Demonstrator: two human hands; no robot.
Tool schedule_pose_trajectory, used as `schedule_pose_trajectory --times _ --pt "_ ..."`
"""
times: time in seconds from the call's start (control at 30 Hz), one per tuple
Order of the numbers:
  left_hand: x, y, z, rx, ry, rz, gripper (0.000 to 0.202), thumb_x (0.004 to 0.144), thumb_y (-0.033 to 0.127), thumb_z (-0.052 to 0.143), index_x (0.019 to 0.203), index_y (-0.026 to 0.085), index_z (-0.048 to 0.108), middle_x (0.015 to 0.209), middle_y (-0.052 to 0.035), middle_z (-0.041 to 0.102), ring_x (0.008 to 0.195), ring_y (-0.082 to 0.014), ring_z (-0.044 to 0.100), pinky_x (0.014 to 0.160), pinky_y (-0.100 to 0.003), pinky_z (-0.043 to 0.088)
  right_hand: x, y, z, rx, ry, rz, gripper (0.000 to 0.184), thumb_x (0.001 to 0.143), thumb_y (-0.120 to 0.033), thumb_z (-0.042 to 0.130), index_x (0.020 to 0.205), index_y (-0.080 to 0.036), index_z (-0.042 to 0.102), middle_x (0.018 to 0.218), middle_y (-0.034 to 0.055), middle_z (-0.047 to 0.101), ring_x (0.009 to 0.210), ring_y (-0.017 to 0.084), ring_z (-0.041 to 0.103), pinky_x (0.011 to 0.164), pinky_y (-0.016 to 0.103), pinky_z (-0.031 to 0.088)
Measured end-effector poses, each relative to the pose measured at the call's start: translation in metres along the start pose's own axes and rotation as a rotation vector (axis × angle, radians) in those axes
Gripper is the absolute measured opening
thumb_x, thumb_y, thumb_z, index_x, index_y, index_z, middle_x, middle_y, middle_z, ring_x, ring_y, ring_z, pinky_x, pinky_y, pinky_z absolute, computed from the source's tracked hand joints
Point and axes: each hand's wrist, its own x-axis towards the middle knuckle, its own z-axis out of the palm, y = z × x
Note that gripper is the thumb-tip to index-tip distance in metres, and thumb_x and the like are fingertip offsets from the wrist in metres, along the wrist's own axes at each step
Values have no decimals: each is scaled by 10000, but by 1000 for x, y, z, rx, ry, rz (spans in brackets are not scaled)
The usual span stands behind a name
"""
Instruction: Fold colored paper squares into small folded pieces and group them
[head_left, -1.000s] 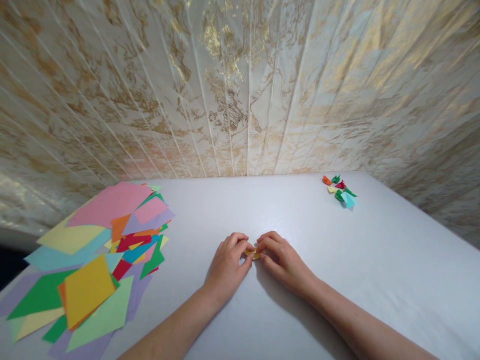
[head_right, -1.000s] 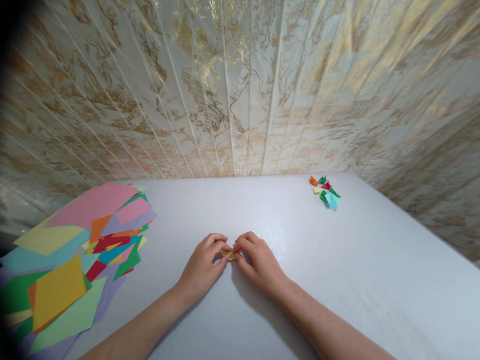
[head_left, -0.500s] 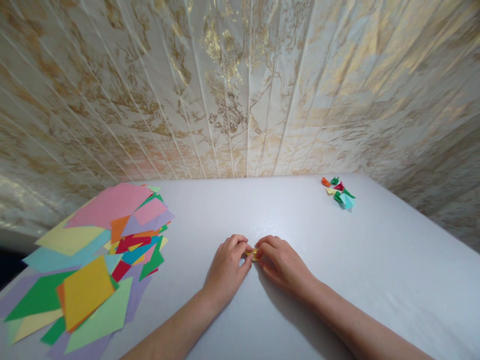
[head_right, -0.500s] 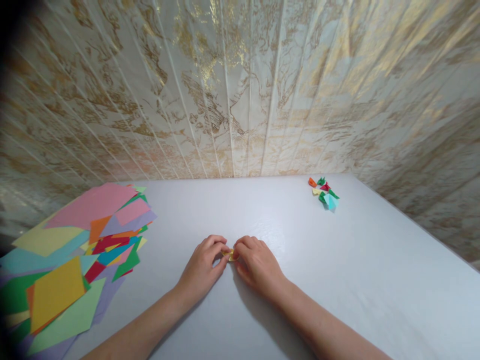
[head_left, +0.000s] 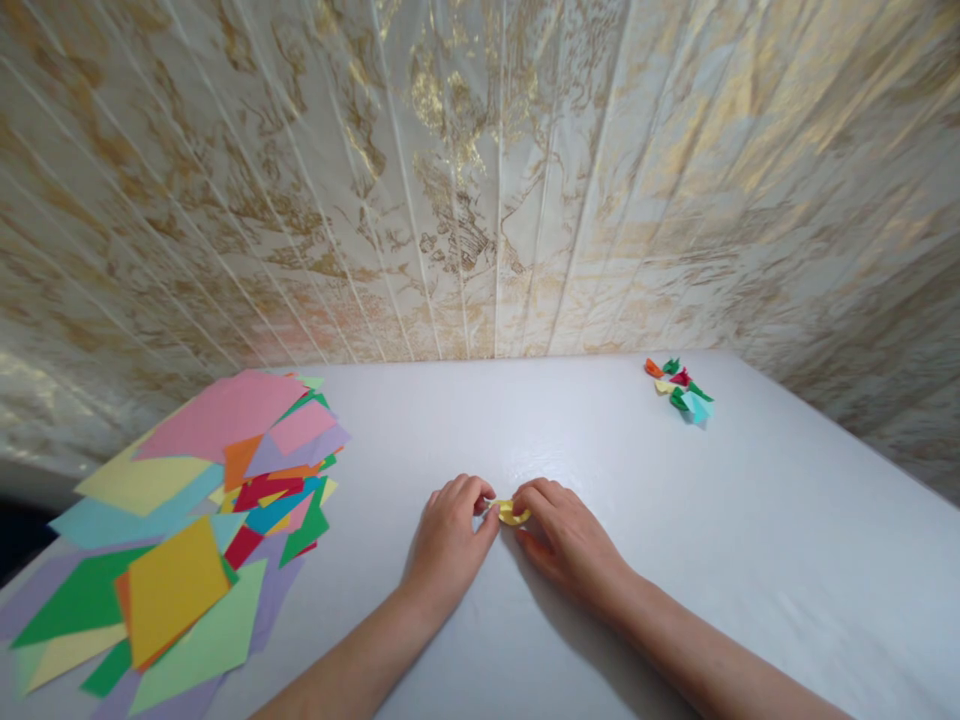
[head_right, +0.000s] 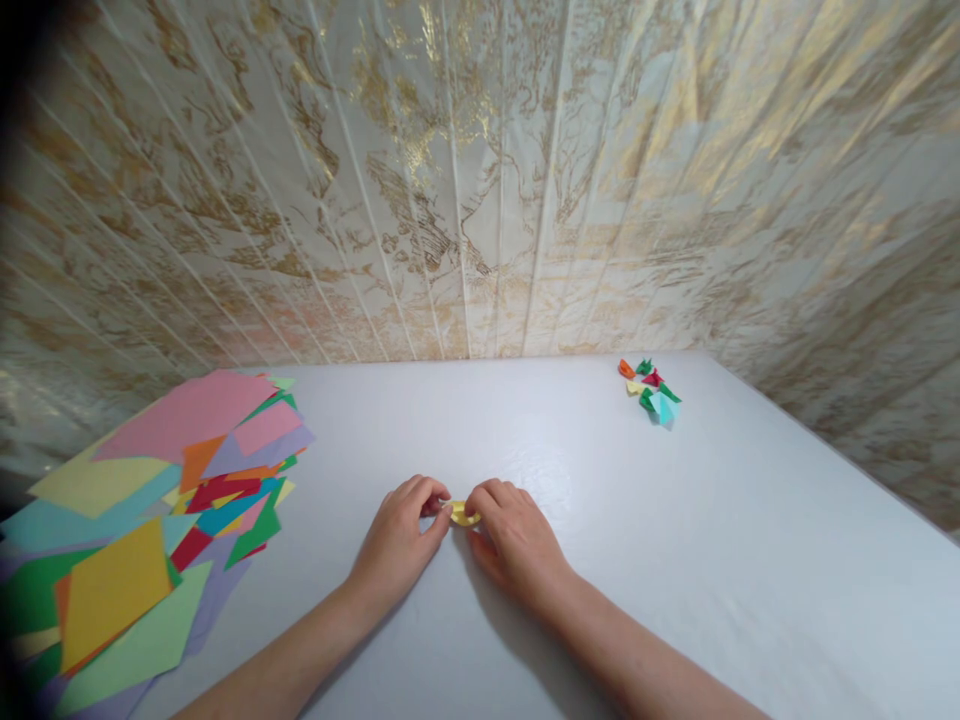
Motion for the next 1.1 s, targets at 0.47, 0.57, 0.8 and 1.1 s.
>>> schedule_pose_trajectory --times 0.47,0.57,0.8,1.1 --pt "8 16 1 222 -59 -59 127 853 133 572 760 217 559 814 4 634 832 -191 590 771 -324 380 2 -2 3 -42 -6 -3 246 803 -14 559 952 -208 585 979 46 620 912 208 554 802 335 433" --pt "10 19 -1 254 -82 -84 128 862 136 559 762 215 559 827 -4 646 841 -191 595 765 -317 374 2 -2 3 -52 -8 -5 231 807 -16 570 934 -208 596 963 41 624 910 204 561 803 330 438" --pt "8 11 -3 153 -57 -51 104 864 147 537 803 220 578 815 10 652 818 -177 601 768 -313 383 -1 -3 1 -23 -7 -6 393 726 26 531 1032 -218 572 1033 52 612 963 211 556 839 334 435" --pt "5 -2 -1 1 -7 -56 172 884 156 462 966 219 599 818 1 680 822 -184 634 826 -331 420 -2 1 0 85 34 38 440 688 30 450 1045 -224 480 1046 54 572 941 198 553 828 316 430"
